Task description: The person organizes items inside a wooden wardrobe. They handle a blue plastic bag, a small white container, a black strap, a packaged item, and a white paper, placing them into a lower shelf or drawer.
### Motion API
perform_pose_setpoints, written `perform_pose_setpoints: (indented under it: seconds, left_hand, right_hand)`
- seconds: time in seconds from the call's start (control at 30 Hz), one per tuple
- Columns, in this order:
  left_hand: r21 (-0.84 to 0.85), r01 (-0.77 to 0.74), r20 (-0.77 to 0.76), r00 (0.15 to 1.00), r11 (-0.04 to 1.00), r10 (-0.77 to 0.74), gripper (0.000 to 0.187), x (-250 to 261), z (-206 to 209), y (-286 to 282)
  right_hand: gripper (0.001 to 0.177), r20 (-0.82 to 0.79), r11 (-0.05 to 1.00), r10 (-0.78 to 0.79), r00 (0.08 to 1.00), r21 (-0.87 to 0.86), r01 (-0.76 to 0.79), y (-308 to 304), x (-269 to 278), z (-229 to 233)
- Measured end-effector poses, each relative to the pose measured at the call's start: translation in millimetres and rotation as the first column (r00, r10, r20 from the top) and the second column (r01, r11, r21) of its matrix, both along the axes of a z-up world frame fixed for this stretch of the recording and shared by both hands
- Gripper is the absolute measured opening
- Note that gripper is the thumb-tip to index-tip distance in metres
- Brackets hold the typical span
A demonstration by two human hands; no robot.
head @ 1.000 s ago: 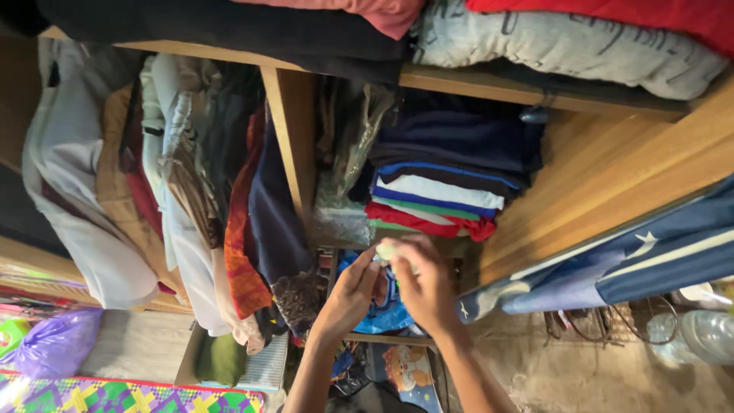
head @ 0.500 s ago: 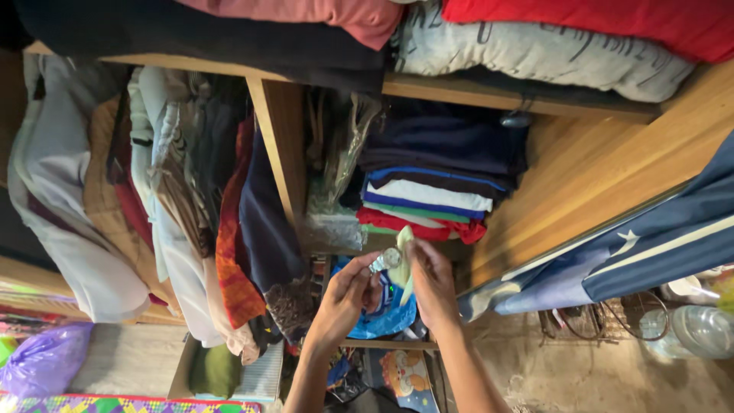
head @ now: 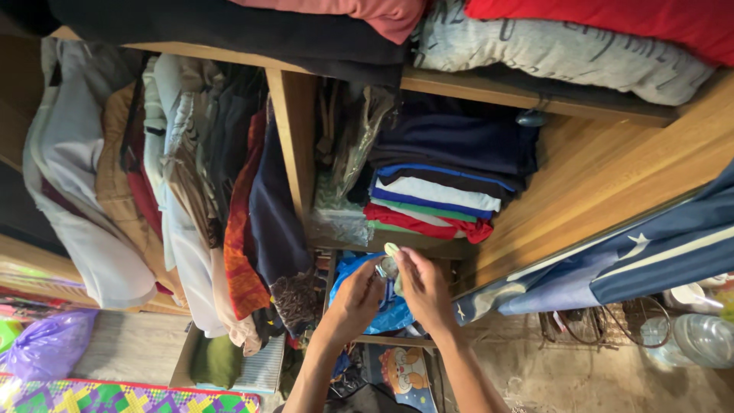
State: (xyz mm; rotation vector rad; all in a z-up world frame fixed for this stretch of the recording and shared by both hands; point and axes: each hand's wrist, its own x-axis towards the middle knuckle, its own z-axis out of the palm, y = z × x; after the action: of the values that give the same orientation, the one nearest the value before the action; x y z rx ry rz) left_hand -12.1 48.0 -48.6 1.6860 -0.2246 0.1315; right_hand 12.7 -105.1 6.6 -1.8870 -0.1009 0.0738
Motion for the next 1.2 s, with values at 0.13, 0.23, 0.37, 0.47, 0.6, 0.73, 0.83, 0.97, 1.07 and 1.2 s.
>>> perform_pose_setpoints:
  seconds: [0.13, 0.23, 0.37, 0.47, 0.6, 0.73, 0.83, 0.97, 1.07, 1.2]
  left_hand:
    - [0.034, -0.119, 0.101, 0.988, 0.992, 0.115, 0.017, 3, -11, 1]
    - [0.002, -0.088, 0.04, 0.995, 0.996, 0.087, 0.016, 0, -11, 7]
    - [0.054, -0.081, -0.043, 0.996, 0.995, 0.083, 0.019, -2, -12, 11]
    - [0.01, -0.108, -0.069, 0.992, 0.994, 0.109, 0.019, -3, -14, 18]
    - [-0.232, -0.015, -0.287, 0.956, 0.972, -0.054, 0.024, -2, -2, 29]
    - [-0.401, 0.038, -0.23, 0.963, 0.915, -0.141, 0.022, -4, 11, 27]
    - [-0.491, 0.035, -0.232, 0.958, 0.871, -0.169, 0.032, 0, 11, 17]
    - [-0.57, 0.069, -0.165, 0.967, 0.819, -0.196, 0.035, 5, 2, 4]
    - [-0.535, 0.07, -0.13, 0.978, 0.842, -0.163, 0.046, -5, 11, 10]
    - [-0.532, 0.171, -0.058, 0.97, 0.829, -0.238, 0.06, -4, 39, 15]
  right_hand:
    - [0.032, 0.398, 0.961, 0.161, 0.903, -0.27, -0.052, 7, -9, 15]
    - [0.028, 0.475, 0.946, 0.25, 0.844, -0.306, -0.107, 13, -12, 21]
    - [0.029, 0.431, 0.959, 0.212, 0.877, -0.263, -0.103, 16, -9, 18]
    - [0.031, 0.348, 0.956, 0.198, 0.916, -0.273, -0.103, 13, -14, 2]
    - [0.035, -0.048, 0.991, -0.071, 0.996, -0.116, 0.065, -1, 2, -21]
    - [0.041, -0.342, 0.914, -0.161, 0.926, 0.303, 0.271, -8, 6, -26]
    - [0.043, -0.159, 0.935, -0.011, 0.987, 0.349, 0.067, -6, 5, -25]
    - [0.038, -0.028, 0.98, -0.041, 0.999, 0.191, 0.045, -7, 1, -26]
    - [0.035, -0.161, 0.91, -0.101, 0.982, 0.384, 0.156, -16, 5, -26]
    - [0.035, -0.284, 0.808, -0.044, 0.958, 0.553, 0.201, -23, 13, -22]
